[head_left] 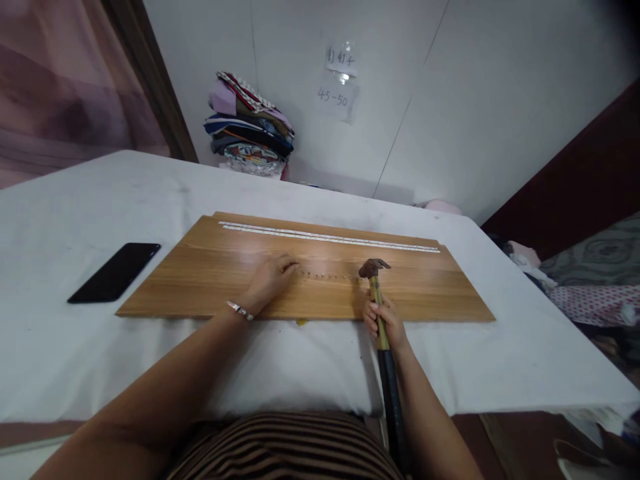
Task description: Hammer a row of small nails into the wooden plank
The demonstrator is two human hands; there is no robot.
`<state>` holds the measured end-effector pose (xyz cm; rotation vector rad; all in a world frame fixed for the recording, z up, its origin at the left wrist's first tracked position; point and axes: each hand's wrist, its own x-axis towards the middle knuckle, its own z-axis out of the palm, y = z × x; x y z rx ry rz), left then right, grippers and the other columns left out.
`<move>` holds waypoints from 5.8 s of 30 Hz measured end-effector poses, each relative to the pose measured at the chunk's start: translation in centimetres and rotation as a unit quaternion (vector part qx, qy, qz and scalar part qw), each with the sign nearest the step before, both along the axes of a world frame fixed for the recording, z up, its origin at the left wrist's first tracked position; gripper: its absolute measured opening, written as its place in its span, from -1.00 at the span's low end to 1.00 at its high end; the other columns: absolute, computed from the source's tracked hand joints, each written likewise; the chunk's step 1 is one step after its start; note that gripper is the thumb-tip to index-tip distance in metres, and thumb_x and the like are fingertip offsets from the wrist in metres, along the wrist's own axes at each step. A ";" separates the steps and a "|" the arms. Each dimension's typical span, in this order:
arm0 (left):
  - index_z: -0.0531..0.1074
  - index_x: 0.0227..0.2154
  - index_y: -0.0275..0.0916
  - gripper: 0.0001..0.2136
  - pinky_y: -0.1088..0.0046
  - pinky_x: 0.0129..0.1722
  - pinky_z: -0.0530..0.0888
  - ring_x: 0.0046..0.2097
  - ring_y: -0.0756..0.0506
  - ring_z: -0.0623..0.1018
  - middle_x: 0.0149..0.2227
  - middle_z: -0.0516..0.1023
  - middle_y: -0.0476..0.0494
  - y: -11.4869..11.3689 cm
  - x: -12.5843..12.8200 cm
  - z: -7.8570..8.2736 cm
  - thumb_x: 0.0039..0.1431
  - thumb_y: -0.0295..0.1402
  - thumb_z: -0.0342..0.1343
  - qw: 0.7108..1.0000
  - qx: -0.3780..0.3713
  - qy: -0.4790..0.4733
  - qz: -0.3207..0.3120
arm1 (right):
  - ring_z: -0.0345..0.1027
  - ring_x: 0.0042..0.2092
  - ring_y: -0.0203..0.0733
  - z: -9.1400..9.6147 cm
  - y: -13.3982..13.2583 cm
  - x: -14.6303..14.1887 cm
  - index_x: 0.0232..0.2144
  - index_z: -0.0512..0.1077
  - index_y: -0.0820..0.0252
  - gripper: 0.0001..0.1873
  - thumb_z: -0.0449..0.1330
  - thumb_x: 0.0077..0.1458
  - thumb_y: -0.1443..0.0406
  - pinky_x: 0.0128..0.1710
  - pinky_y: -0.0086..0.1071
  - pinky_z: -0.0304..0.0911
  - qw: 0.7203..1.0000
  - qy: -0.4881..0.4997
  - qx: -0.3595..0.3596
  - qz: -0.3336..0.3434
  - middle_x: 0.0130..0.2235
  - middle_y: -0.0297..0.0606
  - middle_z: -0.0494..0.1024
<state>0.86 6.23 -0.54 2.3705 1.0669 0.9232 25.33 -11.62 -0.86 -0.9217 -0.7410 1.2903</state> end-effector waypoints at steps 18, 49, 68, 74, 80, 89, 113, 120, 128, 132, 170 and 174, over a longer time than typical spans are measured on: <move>0.36 0.09 -0.14 -0.59 0.41 -0.20 0.49 -0.27 -0.04 0.58 -0.23 0.61 -0.05 0.3 8.4 -0.6 0.16 -0.25 0.08 0.963 -0.227 -0.097 -0.113 | -0.03 -0.72 -0.49 0.8 -0.5 0.0 -0.15 0.36 0.19 -0.66 0.26 -0.02 0.26 -0.82 -0.60 -0.05 0.998 0.045 0.011 -0.038 -0.59 -0.55 0.23; 0.38 0.01 -0.25 -0.68 0.26 -0.01 0.37 -0.07 -0.18 0.49 -0.15 0.54 -0.23 -2.1 15.5 0.3 0.18 -0.47 0.02 0.968 0.037 0.165 -0.185 | -0.01 -0.72 -0.48 1.6 -1.0 0.3 -0.11 0.36 0.20 -0.64 0.23 -0.01 0.30 -0.81 -0.60 -0.07 0.996 0.064 -0.001 -0.067 -0.58 -0.52 0.26; 0.20 0.18 -0.22 -0.53 0.27 -0.04 0.37 -0.10 -0.16 0.50 -0.16 0.56 -0.20 -4.3 11.8 4.5 0.19 -0.43 0.02 0.982 0.015 0.136 -0.128 | 0.01 -0.73 -0.47 0.9 -0.8 0.3 -0.12 0.35 0.20 -0.63 0.25 -0.02 0.28 -0.82 -0.59 -0.05 0.998 0.048 0.001 -0.037 -0.58 -0.54 0.26; 0.44 -0.19 -0.17 -0.81 0.29 -0.09 0.39 -0.17 -0.14 0.50 -0.28 0.55 -0.14 -5.0 5.8 5.0 0.23 -0.37 -0.06 0.989 0.043 0.106 -0.096 | 0.00 -0.72 -0.47 0.9 -0.8 0.1 -0.13 0.35 0.19 -0.64 0.24 -0.02 0.28 -0.82 -0.59 -0.05 0.998 0.049 0.001 -0.026 -0.58 -0.54 0.27; 0.39 -0.36 -0.21 -0.80 0.36 -0.25 0.38 -0.30 -0.12 0.49 -0.38 0.50 -0.13 -4.1 0.6 0.7 0.25 -0.27 -0.09 0.993 0.031 0.111 -0.005 | 0.01 -0.72 -0.47 0.3 -0.5 0.3 -0.16 0.35 0.21 -0.67 0.25 -0.02 0.28 -0.82 -0.59 -0.03 0.999 0.039 -0.010 -0.015 -0.60 -0.55 0.26; 0.35 -0.42 -0.21 -0.77 0.40 -0.32 0.31 -0.33 -0.11 0.48 -0.40 0.52 -0.14 -4.1 0.7 -0.4 0.25 -0.26 -0.12 0.975 0.025 0.214 0.053 | -0.02 -0.71 -0.47 0.5 -0.6 0.2 -0.13 0.35 0.18 -0.67 0.22 0.02 0.29 -0.80 -0.59 -0.06 0.999 0.027 0.008 -0.024 -0.59 -0.54 0.23; 0.38 -0.38 -0.24 -0.80 0.39 -0.25 0.32 -0.25 -0.12 0.51 -0.32 0.55 -0.18 -4.5 0.9 0.4 0.25 -0.31 -0.11 0.970 -0.005 0.237 0.055 | -0.03 -0.72 -0.48 0.0 -0.3 0.3 -0.15 0.36 0.19 -0.69 0.23 0.01 0.29 -0.81 -0.59 -0.08 0.999 0.032 0.005 -0.015 -0.60 -0.55 0.22; 0.36 -0.40 -0.23 -0.79 0.39 -0.24 0.32 -0.24 -0.11 0.50 -0.32 0.54 -0.16 -4.5 1.0 0.7 0.26 -0.30 -0.12 0.967 -0.005 0.249 0.059 | -0.05 -0.72 -0.48 -0.2 -0.1 0.4 -0.16 0.35 0.18 -0.68 0.24 -0.02 0.27 -0.82 -0.60 -0.08 0.999 0.033 -0.008 -0.014 -0.61 -0.57 0.21; 0.37 -0.40 -0.23 -0.79 0.39 -0.25 0.32 -0.23 -0.13 0.51 -0.32 0.55 -0.18 -4.5 0.9 0.6 0.25 -0.30 -0.13 0.968 -0.002 0.245 0.059 | -0.04 -0.72 -0.47 -0.3 -0.1 0.4 -0.18 0.36 0.19 -0.69 0.24 -0.02 0.27 -0.82 -0.59 -0.07 0.999 0.026 -0.017 -0.012 -0.61 -0.56 0.23; 0.36 -0.39 -0.23 -0.78 0.39 -0.26 0.32 -0.24 -0.12 0.51 -0.31 0.55 -0.17 -4.5 1.0 0.7 0.26 -0.30 -0.13 0.966 -0.003 0.252 0.059 | -0.06 -0.72 -0.47 -0.4 0.0 0.4 -0.16 0.35 0.17 -0.68 0.24 -0.02 0.28 -0.82 -0.60 -0.07 0.999 0.036 -0.007 -0.013 -0.61 -0.57 0.22; 0.37 -0.40 -0.24 -0.78 0.37 -0.23 0.33 -0.23 -0.13 0.50 -0.31 0.54 -0.19 -4.7 1.1 1.0 0.26 -0.30 -0.13 0.967 -0.018 0.248 0.056 | -0.06 -0.71 -0.47 -0.5 -0.1 0.4 -0.16 0.36 0.17 -0.69 0.23 0.00 0.27 -0.82 -0.60 -0.07 1.000 0.019 -0.001 -0.015 -0.59 -0.55 0.21; 0.37 -0.40 -0.23 -0.79 0.36 -0.23 0.33 -0.25 -0.13 0.50 -0.32 0.53 -0.19 -4.7 1.0 1.0 0.25 -0.31 -0.12 0.972 -0.026 0.230 0.052 | -0.05 -0.71 -0.46 -0.4 0.0 0.4 -0.17 0.36 0.17 -0.69 0.24 -0.01 0.26 -0.82 -0.59 -0.06 1.000 0.010 -0.015 -0.001 -0.60 -0.56 0.20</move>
